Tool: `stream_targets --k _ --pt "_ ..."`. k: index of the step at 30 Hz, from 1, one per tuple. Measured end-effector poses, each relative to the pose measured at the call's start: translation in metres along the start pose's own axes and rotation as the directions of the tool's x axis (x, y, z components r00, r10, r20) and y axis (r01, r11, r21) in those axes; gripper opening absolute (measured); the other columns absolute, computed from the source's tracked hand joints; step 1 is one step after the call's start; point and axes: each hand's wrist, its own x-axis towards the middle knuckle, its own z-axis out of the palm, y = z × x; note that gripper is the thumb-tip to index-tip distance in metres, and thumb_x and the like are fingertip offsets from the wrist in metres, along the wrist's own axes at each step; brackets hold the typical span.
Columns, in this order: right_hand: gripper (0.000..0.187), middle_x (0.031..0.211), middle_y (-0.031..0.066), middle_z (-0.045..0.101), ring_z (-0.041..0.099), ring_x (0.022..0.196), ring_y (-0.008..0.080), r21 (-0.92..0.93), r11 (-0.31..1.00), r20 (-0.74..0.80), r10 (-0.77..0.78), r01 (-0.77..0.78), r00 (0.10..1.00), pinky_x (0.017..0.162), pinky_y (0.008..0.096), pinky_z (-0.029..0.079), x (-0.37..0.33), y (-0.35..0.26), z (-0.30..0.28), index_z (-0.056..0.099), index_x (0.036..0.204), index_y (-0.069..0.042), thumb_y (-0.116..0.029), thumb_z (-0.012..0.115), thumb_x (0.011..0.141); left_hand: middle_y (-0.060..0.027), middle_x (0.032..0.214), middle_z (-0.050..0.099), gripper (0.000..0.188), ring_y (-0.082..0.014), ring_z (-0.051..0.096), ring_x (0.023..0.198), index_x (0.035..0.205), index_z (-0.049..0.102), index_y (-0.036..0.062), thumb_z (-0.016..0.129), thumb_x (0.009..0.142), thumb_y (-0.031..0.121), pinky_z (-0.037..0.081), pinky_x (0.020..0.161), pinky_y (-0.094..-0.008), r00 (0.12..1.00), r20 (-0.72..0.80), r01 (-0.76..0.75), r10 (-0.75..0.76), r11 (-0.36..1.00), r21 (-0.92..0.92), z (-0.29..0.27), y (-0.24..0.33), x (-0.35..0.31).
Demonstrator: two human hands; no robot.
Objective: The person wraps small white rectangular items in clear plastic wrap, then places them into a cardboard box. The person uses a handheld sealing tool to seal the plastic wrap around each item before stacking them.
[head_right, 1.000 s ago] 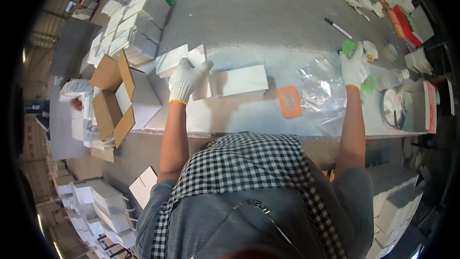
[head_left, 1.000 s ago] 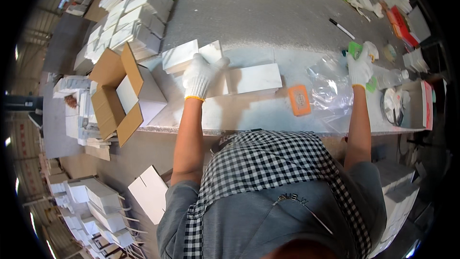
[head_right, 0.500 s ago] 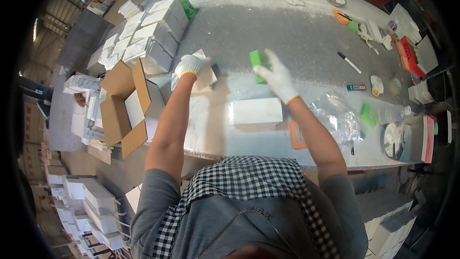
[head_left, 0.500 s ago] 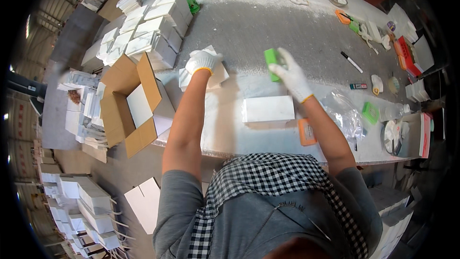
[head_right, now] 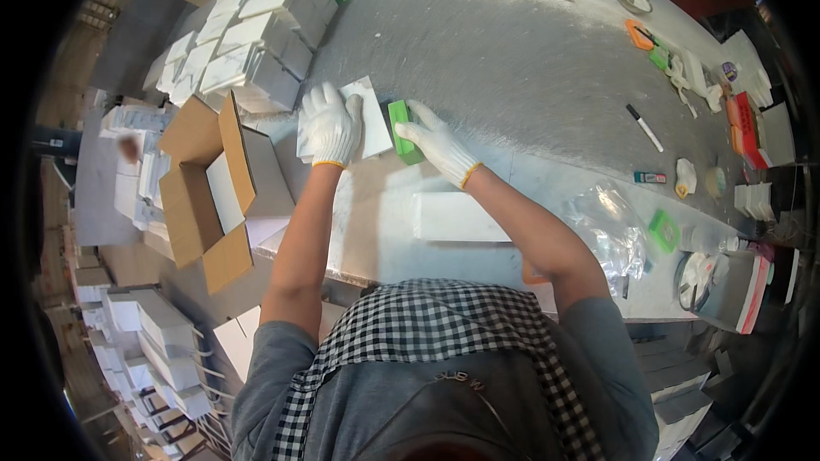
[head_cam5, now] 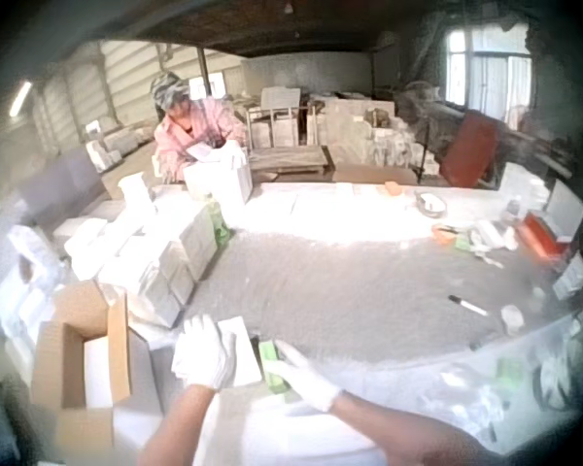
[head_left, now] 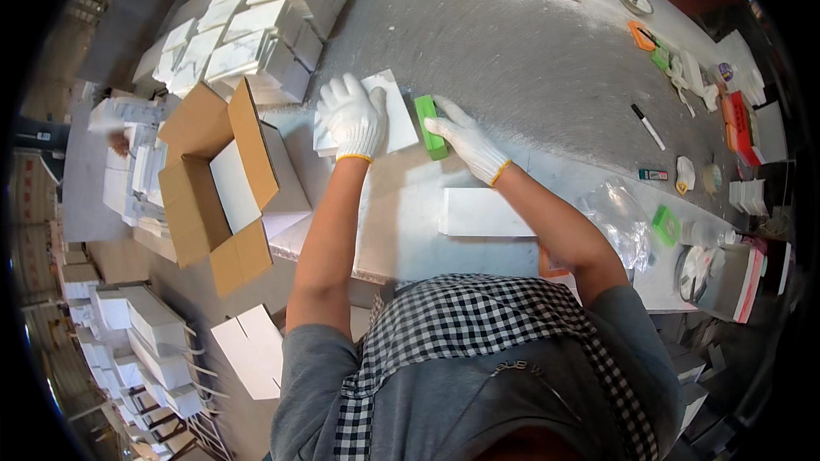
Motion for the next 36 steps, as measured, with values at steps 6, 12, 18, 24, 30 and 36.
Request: stream_targets --k 6,12,18,24,30,36 --pt "0.079 0.159 0.0267 0.043 0.045 0.147 0.0359 -0.407 0.883 0.067 -0.227 0.234 0.972 0.119 0.0404 0.038 -0.021 0.017 0.006 0.036 0.161 -0.006 -0.033 0.069 0.095 -0.0159 0.140 0.057 0.057 -0.0367 0.055 0.129 0.144 0.049 0.0016 0.046 0.102 0.040 0.034 0.115 -0.0586 0.998 -0.043 -0.038 0.034 0.994 -0.101 0.038 -0.009 -0.001" --pt "0.077 0.140 0.0296 0.060 0.060 0.126 0.0457 -0.554 0.796 -0.066 -0.331 0.242 0.941 0.106 0.0466 0.048 0.111 -0.012 0.009 0.044 0.157 -0.009 -0.042 0.067 0.091 -0.0183 0.137 0.058 0.057 -0.0362 0.060 0.125 0.145 0.049 0.0019 0.044 0.103 0.040 0.034 0.115 -0.0581 0.995 0.079 -0.054 0.067 0.986 -0.160 0.027 -0.009 0.007" --pt "0.075 0.136 0.0278 0.064 0.063 0.124 0.0420 -0.490 0.819 0.009 -0.339 0.300 0.941 0.105 0.0452 0.048 0.089 -0.009 0.008 0.045 0.157 -0.009 -0.036 0.068 0.091 -0.0210 0.130 0.062 0.052 -0.0369 0.064 0.119 0.139 0.052 0.0027 0.046 0.103 0.040 0.035 0.114 -0.0564 0.995 0.093 -0.029 0.044 0.987 -0.157 0.026 -0.010 0.006" --pt "0.072 0.132 0.0276 0.062 0.060 0.125 0.0436 -0.573 0.757 0.089 -0.323 0.314 0.942 0.107 0.0468 0.047 0.007 0.012 0.002 0.044 0.157 -0.011 -0.035 0.068 0.093 -0.0233 0.115 0.066 0.036 -0.0428 0.065 0.103 0.116 0.055 0.0053 0.048 0.102 0.038 0.043 0.101 -0.0537 0.997 -0.053 -0.066 0.058 0.985 -0.157 0.036 -0.010 0.004" --pt "0.071 0.140 0.0294 0.060 0.061 0.127 0.0410 -0.432 0.857 -0.062 -0.339 0.281 0.939 0.106 0.0435 0.047 0.133 -0.006 0.004 0.048 0.154 -0.009 -0.033 0.069 0.091 -0.0230 0.114 0.066 0.041 -0.0395 0.067 0.105 0.124 0.056 0.0034 0.050 0.101 0.037 0.042 0.104 -0.0545 0.994 0.011 -0.105 0.108 0.979 -0.176 0.030 -0.009 0.011" --pt "0.071 0.136 0.0266 0.058 0.058 0.128 0.0413 -0.585 0.755 0.090 -0.303 0.297 0.949 0.110 0.0432 0.045 0.008 0.003 0.008 0.047 0.155 -0.009 -0.031 0.070 0.091 -0.0229 0.114 0.066 0.041 -0.0402 0.068 0.102 0.124 0.055 0.0032 0.050 0.101 0.037 0.040 0.109 -0.0555 0.997 -0.036 -0.076 0.071 0.984 -0.160 0.035 -0.011 0.003"
